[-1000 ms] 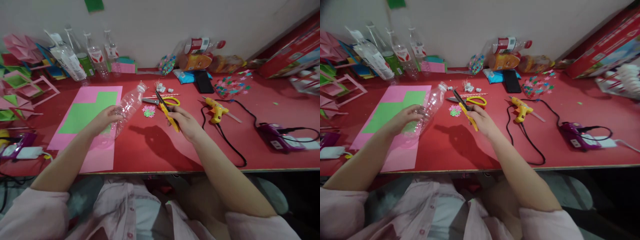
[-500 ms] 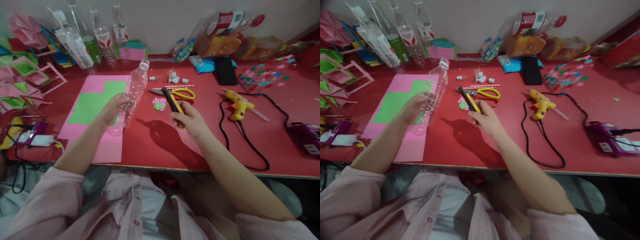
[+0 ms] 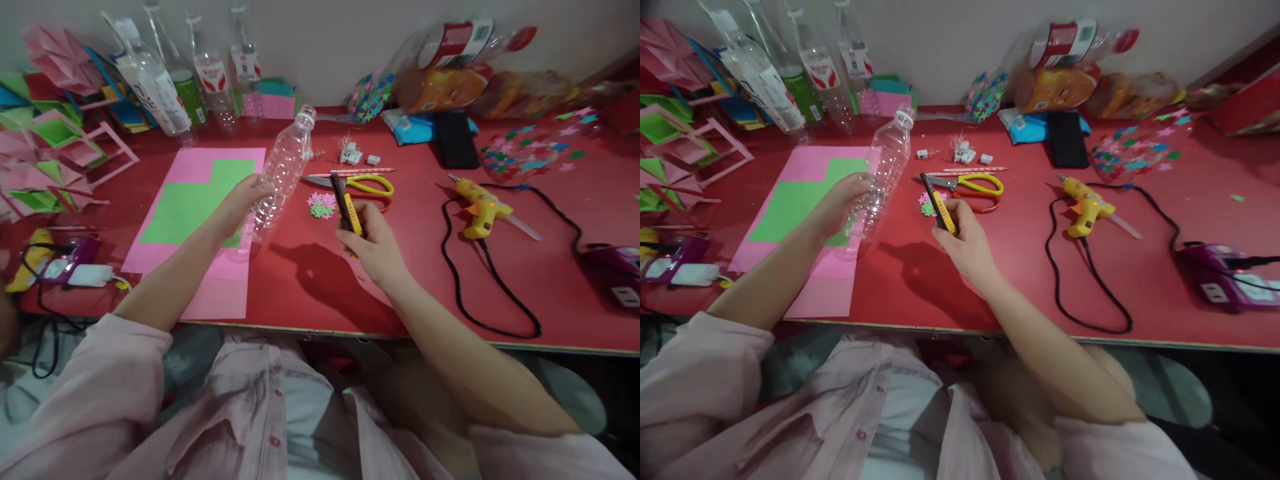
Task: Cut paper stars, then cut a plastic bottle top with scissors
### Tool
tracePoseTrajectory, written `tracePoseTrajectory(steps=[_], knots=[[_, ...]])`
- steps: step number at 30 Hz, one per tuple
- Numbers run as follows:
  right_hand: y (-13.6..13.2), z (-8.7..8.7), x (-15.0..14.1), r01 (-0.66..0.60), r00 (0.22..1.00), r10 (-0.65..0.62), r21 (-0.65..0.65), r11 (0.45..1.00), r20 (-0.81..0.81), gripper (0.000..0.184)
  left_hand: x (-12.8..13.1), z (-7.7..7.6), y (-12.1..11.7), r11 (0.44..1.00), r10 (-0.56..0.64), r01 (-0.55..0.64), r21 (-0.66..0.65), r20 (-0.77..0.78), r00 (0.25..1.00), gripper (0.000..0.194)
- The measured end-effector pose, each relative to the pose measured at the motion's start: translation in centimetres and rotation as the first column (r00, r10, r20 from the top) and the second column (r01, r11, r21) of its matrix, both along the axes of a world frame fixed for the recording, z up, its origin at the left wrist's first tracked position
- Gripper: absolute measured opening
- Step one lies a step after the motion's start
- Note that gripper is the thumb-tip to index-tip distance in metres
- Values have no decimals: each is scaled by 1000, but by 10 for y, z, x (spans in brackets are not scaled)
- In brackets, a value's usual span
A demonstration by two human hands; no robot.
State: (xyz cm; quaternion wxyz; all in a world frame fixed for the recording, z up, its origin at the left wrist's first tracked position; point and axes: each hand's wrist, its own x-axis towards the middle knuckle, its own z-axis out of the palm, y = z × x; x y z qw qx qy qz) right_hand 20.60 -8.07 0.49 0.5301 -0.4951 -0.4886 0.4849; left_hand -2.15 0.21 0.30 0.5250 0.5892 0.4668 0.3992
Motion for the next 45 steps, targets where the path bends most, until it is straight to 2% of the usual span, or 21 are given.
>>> tracePoseTrajectory(steps=[5,7,10,13,17,20,24,28,30,31,34,36,38,42,45], knots=[[5,-1,6,5,996,-3,22,1000,-87,14,5,3,-22,991,-125,121,-48,-87,988,41],[6,0,9,4,993,0,29,1000,-115,19,7,4,-33,993,-82,74,-97,-87,993,38],[5,3,11,16,994,-13,29,999,-109,20,8,3,-47,982,46,-44,-184,4,999,35],[1,5,10,22,1000,-22,64,998,-11,20,7,1,-53,979,73,-58,-196,75,995,34],[-3,5,2,40,996,-43,41,998,79,22,9,-1,-55,978,-12,28,-207,77,997,39],[-3,1,-5,35,999,-35,-50,998,8,27,22,-3,-61,983,-63,72,-169,56,996,44],[0,-7,-8,46,997,-53,-101,994,-65,43,45,-10,-72,983,-154,152,-100,-15,988,45],[2,-9,-7,-31,991,9,-161,986,-136,45,51,-10,-72,967,-254,255,-8,-126,959,60],[4,-7,-5,-50,981,17,-165,985,-193,42,40,-1,-68,925,-357,378,37,-256,899,66],[6,-6,-3,-47,977,13,-158,986,-213,41,31,5,-67,906,-363,417,73,-372,854,70],[9,0,6,-74,973,41,-136,988,-225,37,-9,20,-70,817,-348,568,104,-696,628,85],[8,2,14,-31,975,4,-120,992,-221,34,-39,22,-78,749,-324,653,107,-801,503,79],[5,3,19,1,974,-23,-99,995,-225,32,-67,14,-90,721,-295,687,96,-853,430,74],[-2,-2,18,3,973,-34,-137,991,-229,31,-97,-13,-111,722,-247,691,25,-924,292,91],[-5,-5,11,15,972,-56,-179,984,-229,33,-101,-26,-116,699,-210,712,59,-935,284,90]])
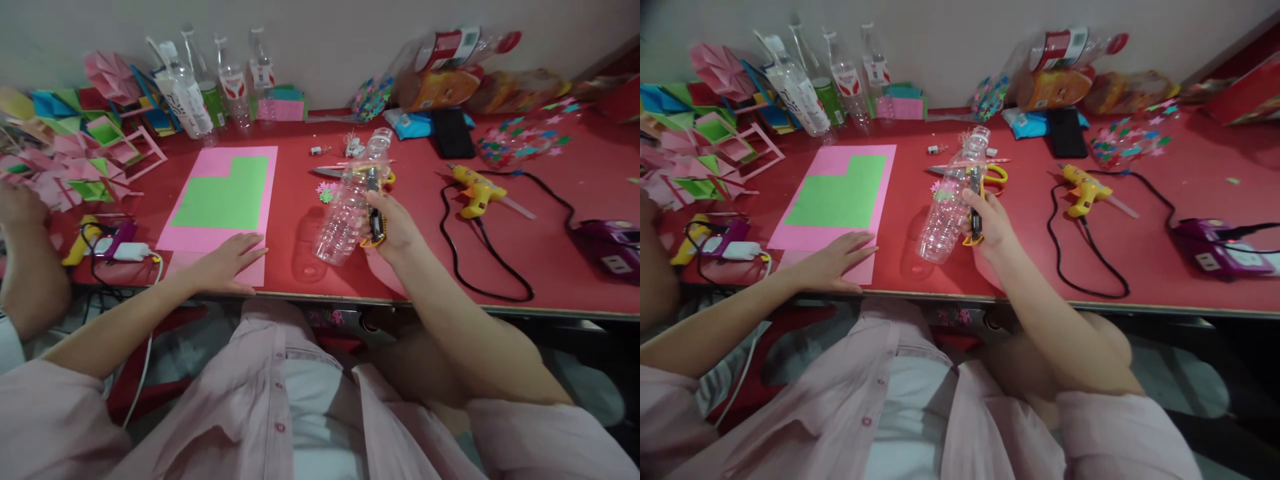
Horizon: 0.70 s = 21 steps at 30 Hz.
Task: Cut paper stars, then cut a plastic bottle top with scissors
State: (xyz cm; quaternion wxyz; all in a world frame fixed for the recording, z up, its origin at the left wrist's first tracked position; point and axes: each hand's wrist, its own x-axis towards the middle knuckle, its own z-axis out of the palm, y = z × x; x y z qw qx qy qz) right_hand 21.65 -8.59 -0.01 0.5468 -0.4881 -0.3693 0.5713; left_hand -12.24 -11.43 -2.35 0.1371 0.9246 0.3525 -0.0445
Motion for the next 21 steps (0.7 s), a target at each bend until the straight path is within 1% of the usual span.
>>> tracePoseTrajectory(steps=[4,8,12,14,16,21], knots=[[-1,1,-5,-2,1000,2,15,1000,27,32,1,-7,3,993,-78,74,89,42,996,81],[-2,2,-2,0,999,-1,29,1000,37,30,-3,-9,4,971,-174,169,172,12,985,64],[-4,1,2,-2,1000,2,40,999,19,29,-6,-7,7,948,-196,197,249,-30,980,53],[-5,1,4,-11,1000,11,32,999,8,31,-8,-6,9,940,-213,216,265,-42,976,49],[-6,0,5,-10,1000,10,10,1000,3,34,-10,-6,12,940,-210,214,266,-45,977,47],[-5,0,7,43,999,-43,-14,999,12,39,-20,-7,20,958,-127,128,258,-21,992,42]])
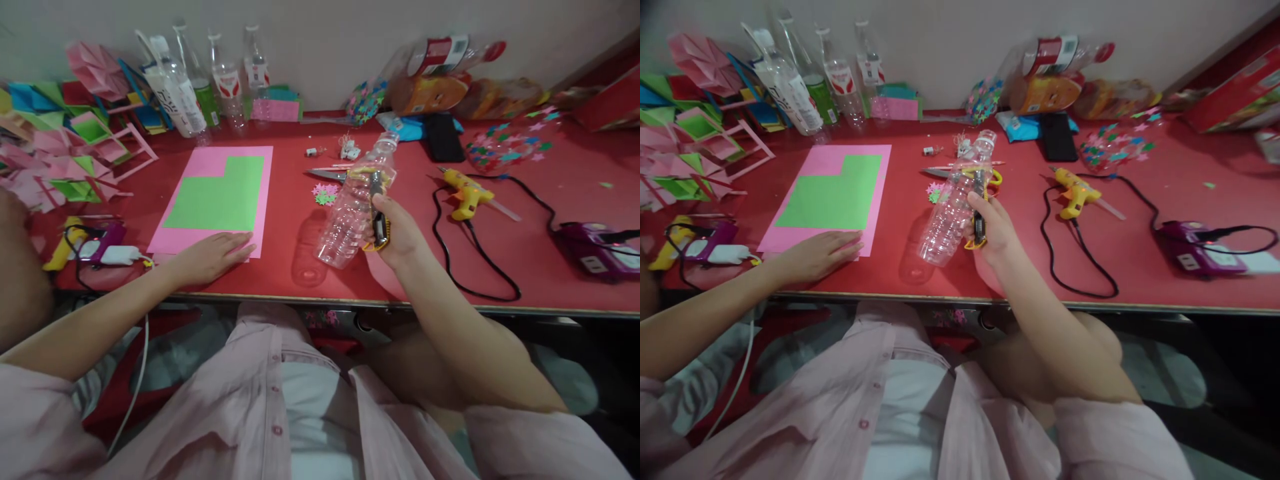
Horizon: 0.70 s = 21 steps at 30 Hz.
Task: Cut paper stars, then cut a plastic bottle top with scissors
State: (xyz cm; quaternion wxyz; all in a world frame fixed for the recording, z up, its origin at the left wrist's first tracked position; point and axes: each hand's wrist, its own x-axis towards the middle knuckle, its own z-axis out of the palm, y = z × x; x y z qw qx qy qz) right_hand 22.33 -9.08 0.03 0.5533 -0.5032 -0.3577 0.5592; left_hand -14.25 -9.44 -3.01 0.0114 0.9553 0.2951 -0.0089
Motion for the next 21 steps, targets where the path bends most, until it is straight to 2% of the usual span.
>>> tracePoseTrajectory(steps=[5,8,11,15,18,21], knots=[[2,-3,1,-3,1000,3,-4,1000,-16,40,0,5,2,1000,11,-11,-12,-46,999,54],[5,-5,2,4,1000,-5,-16,1000,-14,38,12,5,7,998,42,-42,-37,4,999,53],[5,-5,2,12,1000,-13,-30,999,-10,36,26,1,13,991,123,-119,-61,60,991,55],[3,0,3,-26,1000,26,-17,1000,-3,33,34,-10,16,973,209,-205,-103,31,977,67],[3,3,3,-52,999,52,-35,998,-4,34,32,-17,15,966,240,-229,-120,86,967,72],[6,4,0,-56,998,53,-67,996,-39,34,35,-13,19,961,257,-227,-157,215,942,68]])
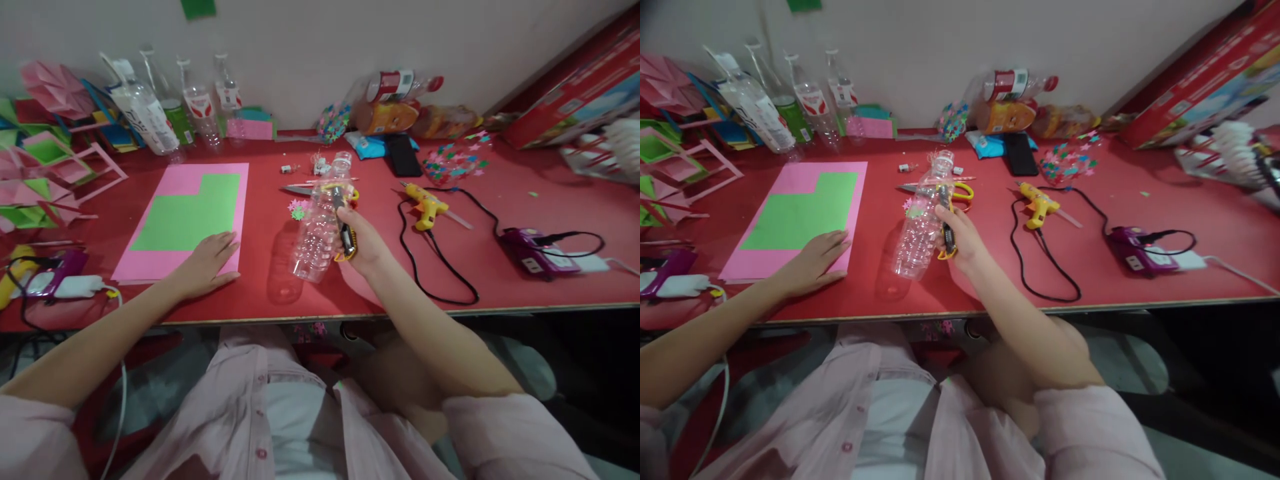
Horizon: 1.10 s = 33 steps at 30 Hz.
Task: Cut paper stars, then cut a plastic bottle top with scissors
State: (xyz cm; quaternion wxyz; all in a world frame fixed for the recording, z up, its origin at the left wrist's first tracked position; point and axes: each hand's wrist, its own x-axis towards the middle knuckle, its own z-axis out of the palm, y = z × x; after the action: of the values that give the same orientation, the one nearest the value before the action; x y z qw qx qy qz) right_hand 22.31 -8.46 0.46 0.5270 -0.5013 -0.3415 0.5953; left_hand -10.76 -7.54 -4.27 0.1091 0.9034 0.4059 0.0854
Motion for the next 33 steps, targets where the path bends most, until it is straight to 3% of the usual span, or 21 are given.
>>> tracePoseTrajectory(steps=[2,4,5,7,9,12,15,18,21,23,26,29,33], knots=[[3,1,-5,-19,999,19,-6,1000,-26,35,12,10,6,998,39,-31,-57,143,989,58],[5,1,-12,-47,998,48,28,998,-41,36,34,23,12,978,115,-51,-205,319,941,57],[6,2,-16,-56,997,58,52,997,-45,37,48,29,15,947,170,-31,-321,413,895,59],[6,3,-25,-62,997,66,90,994,-38,39,79,39,19,818,274,107,-564,547,791,66],[4,3,-31,-71,997,75,133,988,-25,42,106,44,20,716,359,209,-666,608,708,70],[3,2,-29,-104,994,100,131,986,33,45,128,47,21,682,433,211,-700,620,654,68],[5,2,-13,-66,994,56,101,993,99,37,116,48,26,688,558,56,-724,576,597,54],[11,3,8,-18,991,6,86,996,132,31,83,51,34,699,633,-95,-708,552,542,49],[18,3,22,37,989,-49,88,995,136,28,52,53,38,668,675,-219,-712,455,580,45],[20,1,22,-5,987,-6,68,998,162,26,43,54,38,663,675,-244,-708,424,604,46],[20,-6,14,-190,942,180,10,982,282,21,45,58,40,669,663,-204,-715,449,599,49],[23,-14,2,-370,842,352,-36,928,408,14,55,59,45,642,681,-86,-761,516,519,47],[40,-23,-12,-424,885,441,-128,896,151,10,59,52,48,586,710,9,-810,519,476,40]])
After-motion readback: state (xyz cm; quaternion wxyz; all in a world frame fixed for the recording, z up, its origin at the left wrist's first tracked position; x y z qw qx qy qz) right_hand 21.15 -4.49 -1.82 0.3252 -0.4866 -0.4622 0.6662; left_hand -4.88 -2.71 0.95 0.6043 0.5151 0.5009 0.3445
